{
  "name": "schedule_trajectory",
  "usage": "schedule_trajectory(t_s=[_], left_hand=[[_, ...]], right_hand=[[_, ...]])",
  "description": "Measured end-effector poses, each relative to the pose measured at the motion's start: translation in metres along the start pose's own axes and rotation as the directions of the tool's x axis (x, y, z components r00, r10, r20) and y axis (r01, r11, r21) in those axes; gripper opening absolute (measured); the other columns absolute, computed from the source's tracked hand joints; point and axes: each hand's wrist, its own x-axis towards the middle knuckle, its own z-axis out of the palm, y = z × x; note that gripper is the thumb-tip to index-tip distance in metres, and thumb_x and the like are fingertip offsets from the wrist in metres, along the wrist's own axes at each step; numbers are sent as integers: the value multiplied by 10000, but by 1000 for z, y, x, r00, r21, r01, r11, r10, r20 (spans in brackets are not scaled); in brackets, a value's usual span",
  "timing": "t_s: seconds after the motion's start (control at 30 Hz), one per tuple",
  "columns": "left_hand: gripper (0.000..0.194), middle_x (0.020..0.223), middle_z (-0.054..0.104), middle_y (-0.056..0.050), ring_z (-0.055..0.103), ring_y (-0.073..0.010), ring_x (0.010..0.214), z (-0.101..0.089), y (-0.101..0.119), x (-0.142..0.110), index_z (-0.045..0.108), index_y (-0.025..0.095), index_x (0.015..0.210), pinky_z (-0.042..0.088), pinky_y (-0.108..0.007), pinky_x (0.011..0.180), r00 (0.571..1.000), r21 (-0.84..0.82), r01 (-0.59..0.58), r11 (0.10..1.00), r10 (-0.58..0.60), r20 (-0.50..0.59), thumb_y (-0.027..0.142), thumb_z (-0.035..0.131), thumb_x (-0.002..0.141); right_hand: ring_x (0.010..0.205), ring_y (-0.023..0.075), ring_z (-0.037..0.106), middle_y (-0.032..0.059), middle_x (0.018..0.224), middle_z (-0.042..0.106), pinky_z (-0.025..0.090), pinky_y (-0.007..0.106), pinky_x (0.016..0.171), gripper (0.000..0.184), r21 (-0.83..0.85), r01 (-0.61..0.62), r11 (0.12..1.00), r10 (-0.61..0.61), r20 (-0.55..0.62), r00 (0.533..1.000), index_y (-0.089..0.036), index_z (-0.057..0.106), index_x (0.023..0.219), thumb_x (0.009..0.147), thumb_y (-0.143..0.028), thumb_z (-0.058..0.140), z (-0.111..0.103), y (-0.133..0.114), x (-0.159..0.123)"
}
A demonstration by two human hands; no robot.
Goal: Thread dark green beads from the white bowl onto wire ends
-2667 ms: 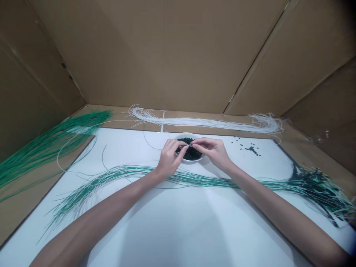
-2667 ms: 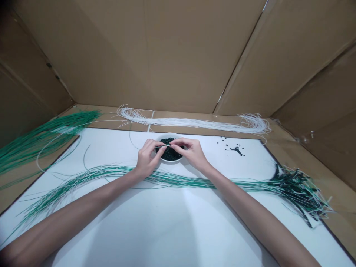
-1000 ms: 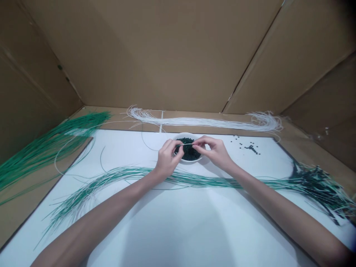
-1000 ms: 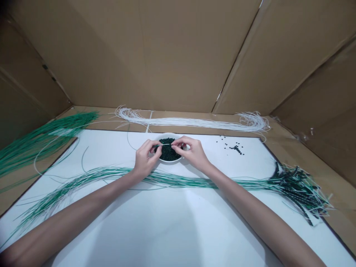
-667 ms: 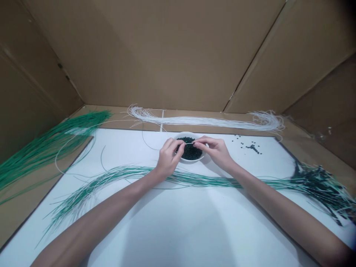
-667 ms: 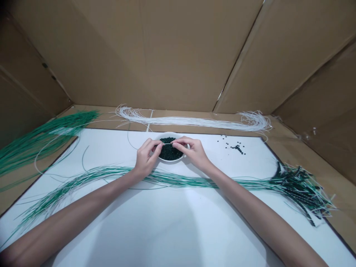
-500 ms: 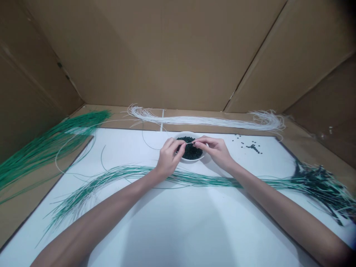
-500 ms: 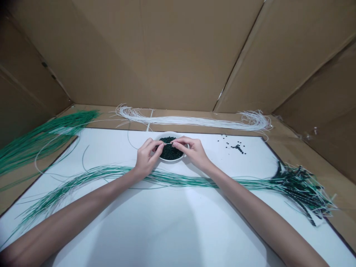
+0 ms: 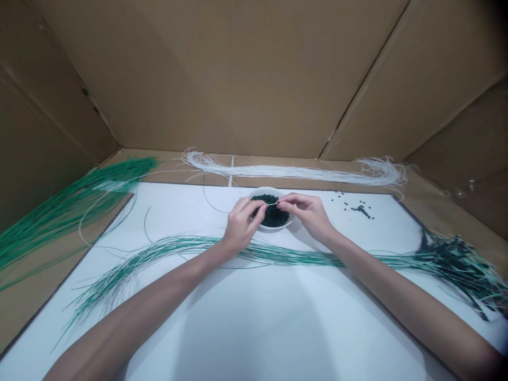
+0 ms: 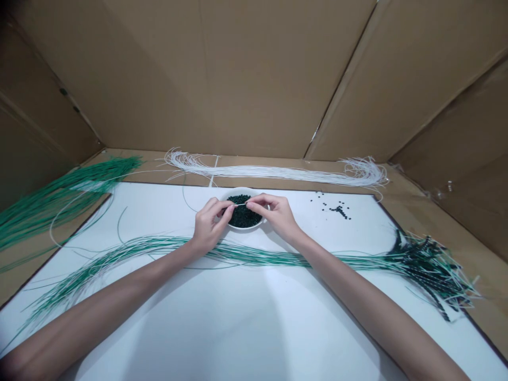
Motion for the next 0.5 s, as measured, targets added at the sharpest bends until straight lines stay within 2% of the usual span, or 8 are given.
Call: schedule_trajectory(t_s=[0.17,0.33,0.4,0.5], left_hand=[[129,687,526,-7,473,-101,646,0,0,0,581,175,828,393,-216,617,1000,-3,-8,1000,8,-1,226,463,820],[131,678,518,-7,461,-98,635,0,0,0,580,168,826,390,-214,617,1000,12,0,1000,0,-17,221,460,821],[127,673,516,-7,461,-98,635,1,0,0,580,163,817,388,-213,618,1000,16,-7,1000,7,-17,217,465,817],[119,663,513,-5,461,-99,637,1,0,1,581,160,798,386,-212,617,999,22,-31,999,31,-16,214,475,810]], right_hand=[[634,123,536,23,709,631,423,250,594,153,-16,69,997,-69,-4,998,-166,635,698,638,-304,662,-2,2,1],[702,154,569,35,720,629,441,287,678,111,-179,192,965,-192,18,981,-164,608,694,674,-271,629,0,-4,-2],[710,158,577,36,722,632,448,295,693,99,-231,211,950,-216,6,976,-165,602,697,684,-262,617,1,-6,-4],[699,157,584,39,712,635,457,296,687,103,-224,220,949,-231,-21,973,-161,592,665,676,-257,626,2,-7,-5]])
